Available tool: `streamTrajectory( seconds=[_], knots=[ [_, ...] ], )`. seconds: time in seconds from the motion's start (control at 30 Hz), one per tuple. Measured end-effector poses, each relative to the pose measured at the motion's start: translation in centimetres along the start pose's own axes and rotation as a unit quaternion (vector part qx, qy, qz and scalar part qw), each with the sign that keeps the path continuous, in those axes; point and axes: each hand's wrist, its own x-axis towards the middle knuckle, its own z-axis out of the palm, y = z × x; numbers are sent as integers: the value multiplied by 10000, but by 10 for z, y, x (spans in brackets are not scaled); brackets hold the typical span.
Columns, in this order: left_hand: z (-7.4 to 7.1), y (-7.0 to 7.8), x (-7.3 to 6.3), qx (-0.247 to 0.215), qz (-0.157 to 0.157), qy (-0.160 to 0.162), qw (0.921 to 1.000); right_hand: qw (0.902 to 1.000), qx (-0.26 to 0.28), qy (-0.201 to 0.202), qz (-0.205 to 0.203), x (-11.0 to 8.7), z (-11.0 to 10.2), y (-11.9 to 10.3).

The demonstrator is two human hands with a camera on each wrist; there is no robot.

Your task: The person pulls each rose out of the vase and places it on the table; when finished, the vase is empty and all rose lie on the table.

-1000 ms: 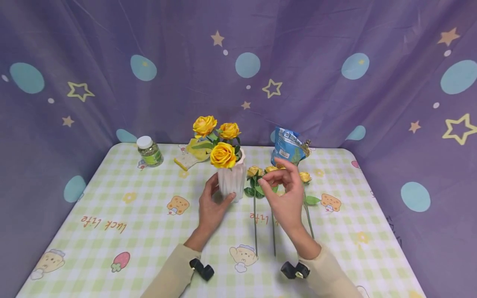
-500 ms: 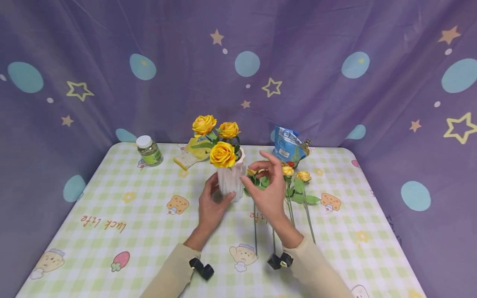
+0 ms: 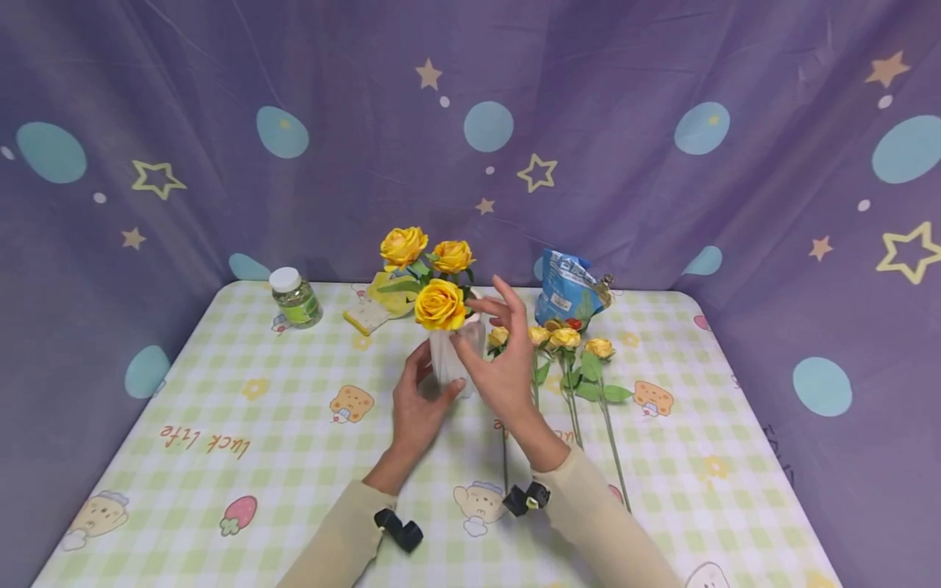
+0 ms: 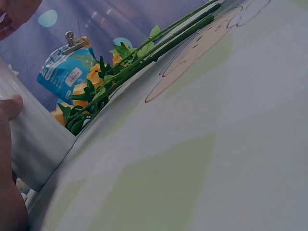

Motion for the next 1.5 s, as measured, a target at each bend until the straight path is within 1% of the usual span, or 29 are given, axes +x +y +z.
streamTrajectory(
  seconds=[0.2, 0.43, 0.57, 0.73, 0.87, 1.17, 1.3, 1.5],
  knots=[
    [0, 0, 1, -24, -57, -3, 10000, 9993, -350, 56, 83, 3, 5, -3],
    [0, -2, 2, -96, 144, 60, 9998, 9982, -551, 46, 246, 5, 12, -5],
    [0, -2, 3, -106, 162, 73, 9998, 9974, -642, -11, 333, 5, 15, -7],
    [1, -2, 4, -164, 110, 65, 9998, 9974, -702, 115, 142, 8, 18, -8],
    [1, -2, 4, -167, 139, 60, 9997, 9976, -659, 216, 33, 10, 19, -8],
    [2, 1, 3, -76, 152, 79, 9998, 9983, -397, 408, 136, 14, 20, -10],
    [2, 1, 3, -65, 113, 101, 9999, 9983, -318, 436, 199, 16, 20, -11],
    [2, -1, 3, -47, -51, 60, 10000, 9985, -417, 368, 14, 18, 19, -11]
  ],
)
